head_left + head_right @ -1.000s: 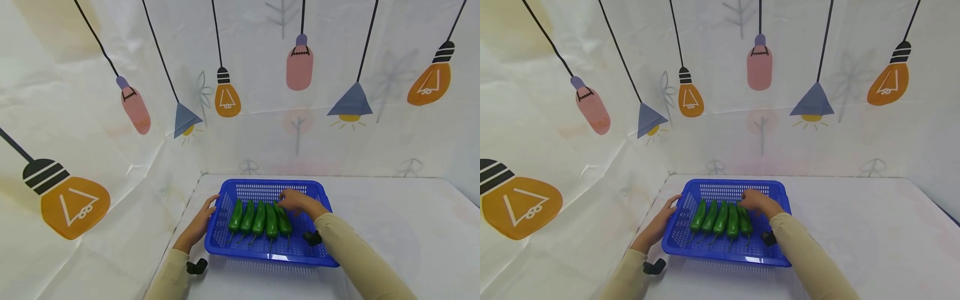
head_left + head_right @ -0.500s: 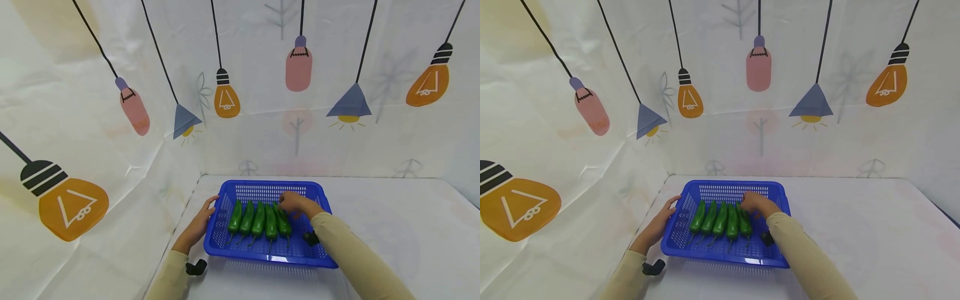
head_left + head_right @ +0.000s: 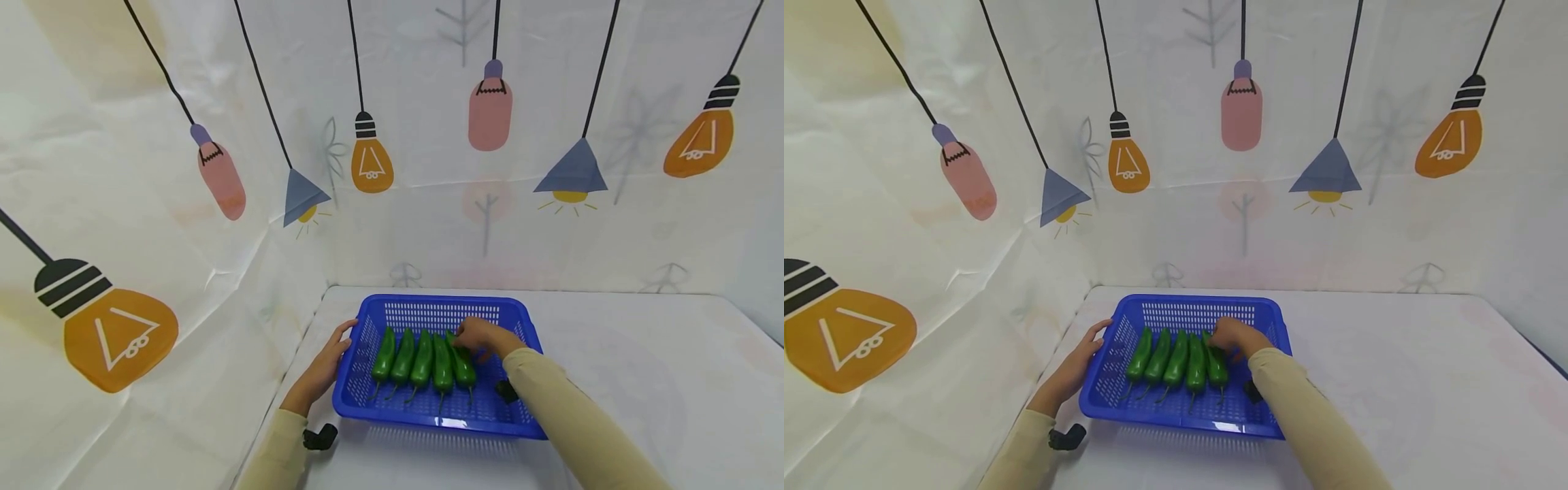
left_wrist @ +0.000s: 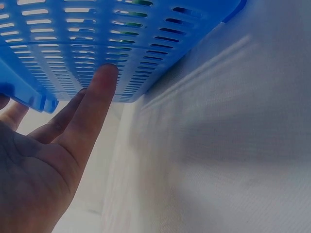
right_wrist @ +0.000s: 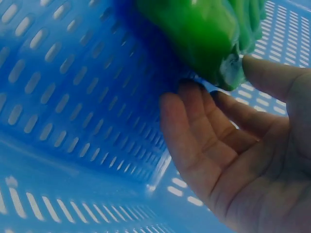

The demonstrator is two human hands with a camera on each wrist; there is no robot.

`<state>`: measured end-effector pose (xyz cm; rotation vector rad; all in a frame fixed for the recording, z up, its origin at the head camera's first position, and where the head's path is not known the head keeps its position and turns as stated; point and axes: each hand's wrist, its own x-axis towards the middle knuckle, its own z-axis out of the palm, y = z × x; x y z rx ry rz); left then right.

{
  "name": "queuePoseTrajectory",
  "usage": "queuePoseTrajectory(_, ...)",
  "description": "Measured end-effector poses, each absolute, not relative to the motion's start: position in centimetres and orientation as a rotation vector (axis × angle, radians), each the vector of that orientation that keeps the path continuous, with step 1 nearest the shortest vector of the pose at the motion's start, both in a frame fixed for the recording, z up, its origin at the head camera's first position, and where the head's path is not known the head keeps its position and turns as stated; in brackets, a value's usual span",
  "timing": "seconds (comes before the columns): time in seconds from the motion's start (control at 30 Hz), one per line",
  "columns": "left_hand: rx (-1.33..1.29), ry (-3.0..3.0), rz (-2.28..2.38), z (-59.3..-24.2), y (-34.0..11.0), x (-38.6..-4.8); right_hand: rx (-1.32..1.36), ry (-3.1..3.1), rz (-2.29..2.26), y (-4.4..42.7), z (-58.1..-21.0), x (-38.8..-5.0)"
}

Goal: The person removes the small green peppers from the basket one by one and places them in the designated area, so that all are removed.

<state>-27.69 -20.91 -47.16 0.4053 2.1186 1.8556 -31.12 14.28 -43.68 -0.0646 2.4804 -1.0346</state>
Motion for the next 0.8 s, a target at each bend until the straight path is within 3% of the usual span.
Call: queuePoseTrajectory(0.8, 0.424, 2.100, 1.845, -47.13, -20.89, -27.74, -0.016, 2.404, -1.206, 14.84, -43.94, -31.20)
